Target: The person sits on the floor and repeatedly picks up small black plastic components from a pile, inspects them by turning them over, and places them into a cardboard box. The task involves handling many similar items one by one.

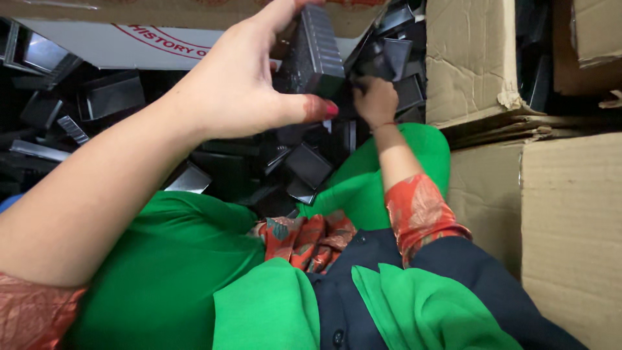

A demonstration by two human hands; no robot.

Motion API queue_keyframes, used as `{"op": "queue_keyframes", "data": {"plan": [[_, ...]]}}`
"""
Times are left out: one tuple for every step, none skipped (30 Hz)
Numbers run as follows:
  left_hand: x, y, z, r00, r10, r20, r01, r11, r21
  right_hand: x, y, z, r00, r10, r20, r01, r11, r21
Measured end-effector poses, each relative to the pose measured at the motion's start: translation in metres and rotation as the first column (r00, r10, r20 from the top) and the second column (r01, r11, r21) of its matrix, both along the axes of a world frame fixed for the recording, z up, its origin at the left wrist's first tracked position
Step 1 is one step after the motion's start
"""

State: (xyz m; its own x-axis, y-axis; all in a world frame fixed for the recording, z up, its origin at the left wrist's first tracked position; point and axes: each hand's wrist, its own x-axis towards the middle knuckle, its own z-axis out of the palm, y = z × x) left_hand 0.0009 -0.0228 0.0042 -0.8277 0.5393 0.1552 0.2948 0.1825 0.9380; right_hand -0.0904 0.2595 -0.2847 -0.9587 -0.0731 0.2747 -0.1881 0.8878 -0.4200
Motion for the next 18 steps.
{"op": "queue_keyframes", "data": {"plan": [[-0.001,0.0,-0.002,1.0,-0.015,0.021,0.014,1.0,0.025,0.001,-0.005,0.001,0.998,-0.001,-0.07,0.003,1.0,0.023],[-0.002,-0.001,-0.004,1.0,-0.028,-0.012,0.028,1.0,0.002,0.002,-0.008,0.002,0.989,0.0,-0.145,0.007,0.999,0.046],[-0.001,-0.002,-0.006,0.998,-0.04,-0.046,0.039,0.999,-0.02,0.002,-0.011,0.002,0.991,-0.008,-0.132,0.019,0.997,0.081],[-0.001,-0.003,-0.006,0.996,-0.051,-0.077,0.048,0.998,-0.043,0.002,-0.012,0.001,0.993,-0.015,-0.117,0.029,0.993,0.114],[0.0,-0.004,-0.007,0.995,-0.038,-0.089,0.034,0.998,-0.049,0.0,-0.014,-0.001,0.994,-0.022,-0.105,0.038,0.988,0.148],[0.0,-0.006,-0.006,0.994,-0.026,-0.102,0.02,0.998,-0.053,-0.002,-0.016,-0.002,0.994,-0.062,-0.092,0.079,0.979,0.188],[0.0,-0.007,-0.005,0.993,-0.011,-0.117,0.005,0.998,-0.057,-0.004,-0.017,-0.004,0.992,-0.101,-0.081,0.117,0.966,0.229],[0.0,-0.008,-0.004,0.998,-0.014,-0.067,0.013,1.0,-0.019,-0.006,-0.019,-0.006,0.988,-0.139,-0.073,0.154,0.952,0.266],[0.001,-0.009,-0.003,1.0,-0.017,-0.017,0.017,1.0,0.017,-0.009,-0.021,-0.007,0.986,-0.166,0.031,0.151,0.948,0.282],[0.001,-0.01,-0.002,0.999,-0.022,0.035,0.02,0.998,0.054,-0.011,-0.022,-0.008,0.972,-0.193,0.135,0.146,0.944,0.296],[0.001,-0.011,-0.001,1.0,-0.013,-0.007,0.013,0.998,0.056,-0.012,-0.022,-0.008,0.946,-0.22,0.24,0.139,0.94,0.312],[0.001,-0.013,0.0,0.999,-0.006,-0.045,0.008,0.998,0.059,-0.012,-0.023,-0.007,0.95,-0.191,0.246,0.114,0.948,0.296],[0.0,-0.015,0.001,0.997,0.0,-0.083,0.005,0.998,0.062,-0.011,-0.022,-0.005,0.954,-0.164,0.252,0.091,0.956,0.279],[-0.001,-0.017,0.002,0.993,0.004,-0.119,0.0,0.999,0.032,-0.01,-0.021,-0.004,0.957,-0.139,0.255,0.07,0.962,0.262],[-0.002,-0.018,0.002,0.988,0.007,-0.153,-0.006,1.0,0.006,-0.007,-0.02,-0.003,0.974,-0.105,0.199,0.07,0.983,0.172],[-0.003,-0.019,0.001,0.983,0.008,-0.185,-0.011,1.0,-0.018,-0.003,-0.017,-0.003,0.987,-0.076,0.141,0.065,0.994,0.083],[-0.004,-0.019,0.0,0.988,0.012,-0.156,-0.015,1.0,-0.015,0.003,-0.014,-0.001,0.995,-0.053,0.08,0.054,0.999,-0.002],[-0.005,-0.018,-0.002,0.992,0.017,-0.127,-0.018,1.0,-0.011,0.009,-0.011,0.002,0.993,-0.043,0.107,0.049,0.998,-0.051]]}}
